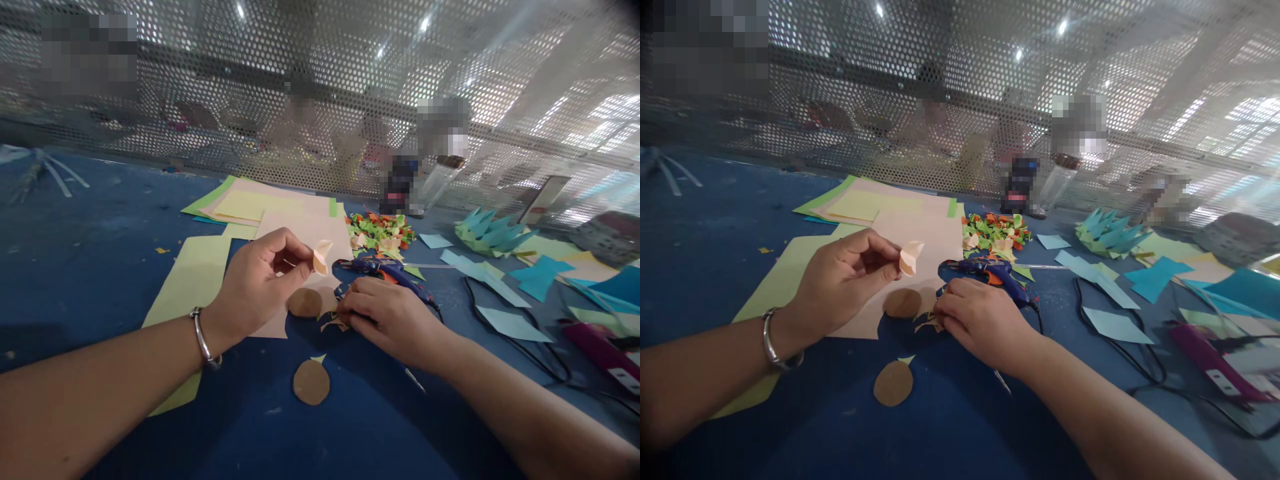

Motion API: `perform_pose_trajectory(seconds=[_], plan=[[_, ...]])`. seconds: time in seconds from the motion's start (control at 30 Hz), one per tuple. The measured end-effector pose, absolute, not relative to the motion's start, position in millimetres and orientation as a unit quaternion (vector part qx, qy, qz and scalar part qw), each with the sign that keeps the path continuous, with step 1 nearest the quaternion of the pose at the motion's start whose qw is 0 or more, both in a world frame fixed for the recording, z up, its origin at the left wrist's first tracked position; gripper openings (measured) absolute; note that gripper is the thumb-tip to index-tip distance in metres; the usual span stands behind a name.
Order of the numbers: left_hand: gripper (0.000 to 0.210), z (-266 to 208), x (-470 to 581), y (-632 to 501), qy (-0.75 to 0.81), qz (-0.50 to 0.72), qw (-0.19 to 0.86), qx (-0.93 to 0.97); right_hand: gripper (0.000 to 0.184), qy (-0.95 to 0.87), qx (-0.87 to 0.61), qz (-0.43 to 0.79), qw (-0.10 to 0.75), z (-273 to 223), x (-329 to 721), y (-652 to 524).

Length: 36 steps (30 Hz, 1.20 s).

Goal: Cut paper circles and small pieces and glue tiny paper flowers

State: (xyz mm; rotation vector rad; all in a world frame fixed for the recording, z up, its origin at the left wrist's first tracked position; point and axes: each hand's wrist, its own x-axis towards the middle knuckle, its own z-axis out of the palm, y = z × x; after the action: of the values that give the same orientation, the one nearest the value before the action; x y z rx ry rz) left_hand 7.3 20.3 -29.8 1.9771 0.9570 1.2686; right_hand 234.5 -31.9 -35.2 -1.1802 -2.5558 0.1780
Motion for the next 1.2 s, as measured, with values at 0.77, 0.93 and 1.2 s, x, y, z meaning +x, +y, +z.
perform_pose_trajectory(seconds=[0.77,0.93,1.2], plan=[[0.014,-19.3,14.0,4.7,0.317,0.391,0.159,0.849,0.009,-0.801,-0.45,-0.012,0.396,-17.5,235.7,-45.7],[0.013,-19.2,16.5,-0.5,0.291,0.386,0.105,0.869,0.007,-0.801,-0.437,-0.026,0.408,-18.8,235.0,-43.9],[0.016,-23.7,17.0,-1.5,0.265,0.382,0.085,0.881,0.009,-0.806,-0.438,-0.025,0.397,-18.4,233.1,-47.2]])
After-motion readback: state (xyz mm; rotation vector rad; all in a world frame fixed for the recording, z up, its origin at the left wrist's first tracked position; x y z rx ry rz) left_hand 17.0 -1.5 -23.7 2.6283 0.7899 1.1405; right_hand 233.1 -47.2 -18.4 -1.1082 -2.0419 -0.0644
